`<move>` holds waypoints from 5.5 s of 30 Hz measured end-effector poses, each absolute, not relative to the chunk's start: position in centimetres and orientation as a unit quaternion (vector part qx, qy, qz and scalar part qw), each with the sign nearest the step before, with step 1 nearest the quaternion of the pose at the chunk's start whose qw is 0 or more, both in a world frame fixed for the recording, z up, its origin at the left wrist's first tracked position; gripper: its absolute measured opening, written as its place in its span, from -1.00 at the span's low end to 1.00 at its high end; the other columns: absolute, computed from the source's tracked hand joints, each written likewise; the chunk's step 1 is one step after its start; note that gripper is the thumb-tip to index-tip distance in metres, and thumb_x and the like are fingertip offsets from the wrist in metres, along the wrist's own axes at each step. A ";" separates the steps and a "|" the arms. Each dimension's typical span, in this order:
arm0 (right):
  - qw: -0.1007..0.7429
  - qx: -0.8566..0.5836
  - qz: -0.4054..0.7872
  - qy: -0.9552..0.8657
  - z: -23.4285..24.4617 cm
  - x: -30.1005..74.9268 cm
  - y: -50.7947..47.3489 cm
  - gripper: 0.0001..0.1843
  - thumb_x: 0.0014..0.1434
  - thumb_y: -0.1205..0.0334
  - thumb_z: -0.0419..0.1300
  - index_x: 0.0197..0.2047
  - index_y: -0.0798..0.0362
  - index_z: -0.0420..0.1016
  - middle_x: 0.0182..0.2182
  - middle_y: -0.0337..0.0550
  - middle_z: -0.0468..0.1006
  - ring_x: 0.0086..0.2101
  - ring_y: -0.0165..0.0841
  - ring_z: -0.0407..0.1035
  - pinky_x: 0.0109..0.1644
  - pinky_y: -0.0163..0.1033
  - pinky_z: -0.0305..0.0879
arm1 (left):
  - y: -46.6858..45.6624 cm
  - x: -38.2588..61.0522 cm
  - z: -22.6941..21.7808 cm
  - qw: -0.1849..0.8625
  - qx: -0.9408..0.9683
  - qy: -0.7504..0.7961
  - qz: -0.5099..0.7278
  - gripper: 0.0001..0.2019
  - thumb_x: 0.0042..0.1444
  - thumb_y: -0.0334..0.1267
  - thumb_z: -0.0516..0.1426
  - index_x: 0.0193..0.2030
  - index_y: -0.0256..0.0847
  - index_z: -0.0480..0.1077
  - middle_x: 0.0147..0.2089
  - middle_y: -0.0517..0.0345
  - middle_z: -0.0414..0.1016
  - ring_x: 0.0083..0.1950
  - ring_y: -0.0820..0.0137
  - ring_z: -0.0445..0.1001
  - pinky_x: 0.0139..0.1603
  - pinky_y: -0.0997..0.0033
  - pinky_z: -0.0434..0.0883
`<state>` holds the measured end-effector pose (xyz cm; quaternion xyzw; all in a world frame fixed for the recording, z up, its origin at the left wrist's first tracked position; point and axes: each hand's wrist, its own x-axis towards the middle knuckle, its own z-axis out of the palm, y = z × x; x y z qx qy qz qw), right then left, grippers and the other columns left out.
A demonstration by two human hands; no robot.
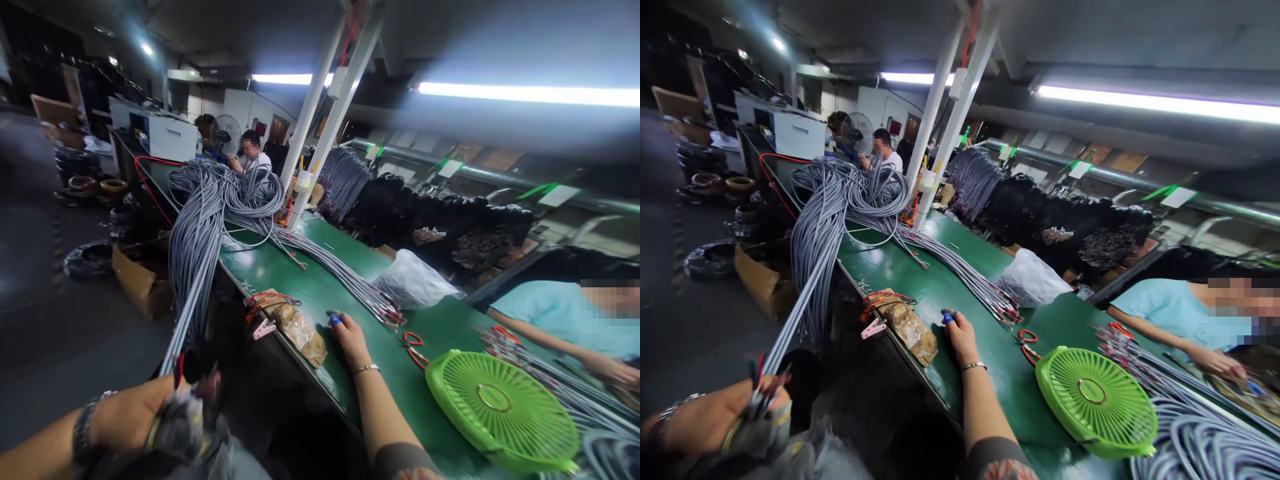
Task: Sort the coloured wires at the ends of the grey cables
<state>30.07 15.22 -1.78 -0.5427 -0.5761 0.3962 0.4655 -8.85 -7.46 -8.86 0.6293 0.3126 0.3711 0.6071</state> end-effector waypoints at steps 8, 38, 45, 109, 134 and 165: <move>0.400 -0.560 0.463 -0.558 1.2 29.3 14.2 -0.72 -0.19 0.13 0.42 -0.36 0.05 0.62 -0.49 -0.20 0.57 -0.46 -0.39 0.33 -0.32 -0.25 0.29 | -2.7 -3.2 -4.2 0.697 0.556 0.336 0.305 -0.20 -0.26 0.69 0.16 -0.50 -0.16 0.40 -0.71 0.39 0.13 -0.71 0.57 -0.03 -0.66 0.43 -0.04; 0.371 -0.408 0.513 -0.658 -5.1 17.2 -2.1 -0.57 0.33 -0.22 0.19 -0.18 -0.04 0.62 -0.35 -0.14 0.63 -0.34 -0.26 0.47 -0.16 -0.18 0.46 | -2.9 -1.2 -5.7 0.687 0.487 0.444 0.305 -0.59 -0.08 0.12 0.40 -0.48 -0.16 0.43 -0.55 0.23 0.48 -0.53 0.43 0.38 -0.43 0.41 0.33; 0.398 -0.431 0.548 -0.596 -6.5 17.9 -1.7 -0.63 0.18 -0.17 0.34 -0.31 -0.01 0.62 -0.39 -0.13 0.64 -0.35 -0.26 0.46 -0.18 -0.16 0.47 | -2.7 -0.6 -5.8 0.693 0.502 0.424 0.295 -0.54 -0.06 0.19 0.39 -0.49 -0.17 0.43 -0.55 0.19 0.54 -0.51 0.42 0.45 -0.38 0.39 0.41; 0.480 -0.493 0.707 -0.161 -6.3 14.4 0.8 -0.69 0.03 0.08 0.44 -0.39 -0.01 0.40 -0.60 -0.42 0.33 -0.61 -0.53 0.13 -0.55 -0.42 0.17 | -2.4 -0.7 -2.6 0.602 0.332 0.612 0.390 -0.75 -0.42 -0.07 0.33 -0.62 -0.17 0.48 -0.63 0.14 0.55 -0.61 0.41 0.48 -0.61 0.50 0.31; 0.361 -0.448 0.670 -0.468 -4.9 15.0 0.1 -0.41 -0.18 -0.25 0.55 -0.50 0.01 0.37 -0.63 -0.40 0.31 -0.56 -0.49 0.15 -0.44 -0.31 0.19 | -1.2 -1.7 -2.2 0.635 0.339 0.577 0.386 -0.70 -0.35 -0.05 0.41 -0.62 -0.17 0.45 -0.64 0.16 0.52 -0.62 0.43 0.44 -0.60 0.51 0.28; 0.429 -0.461 0.700 -0.338 -5.0 12.9 0.5 -0.45 -0.22 -0.18 0.58 -0.49 0.01 0.42 -0.59 -0.39 0.38 -0.57 -0.50 0.20 -0.46 -0.32 0.27 | -1.8 -1.1 -1.6 0.609 0.358 0.588 0.394 -0.68 -0.33 -0.02 0.41 -0.64 -0.18 0.45 -0.64 0.18 0.48 -0.62 0.46 0.39 -0.60 0.50 0.26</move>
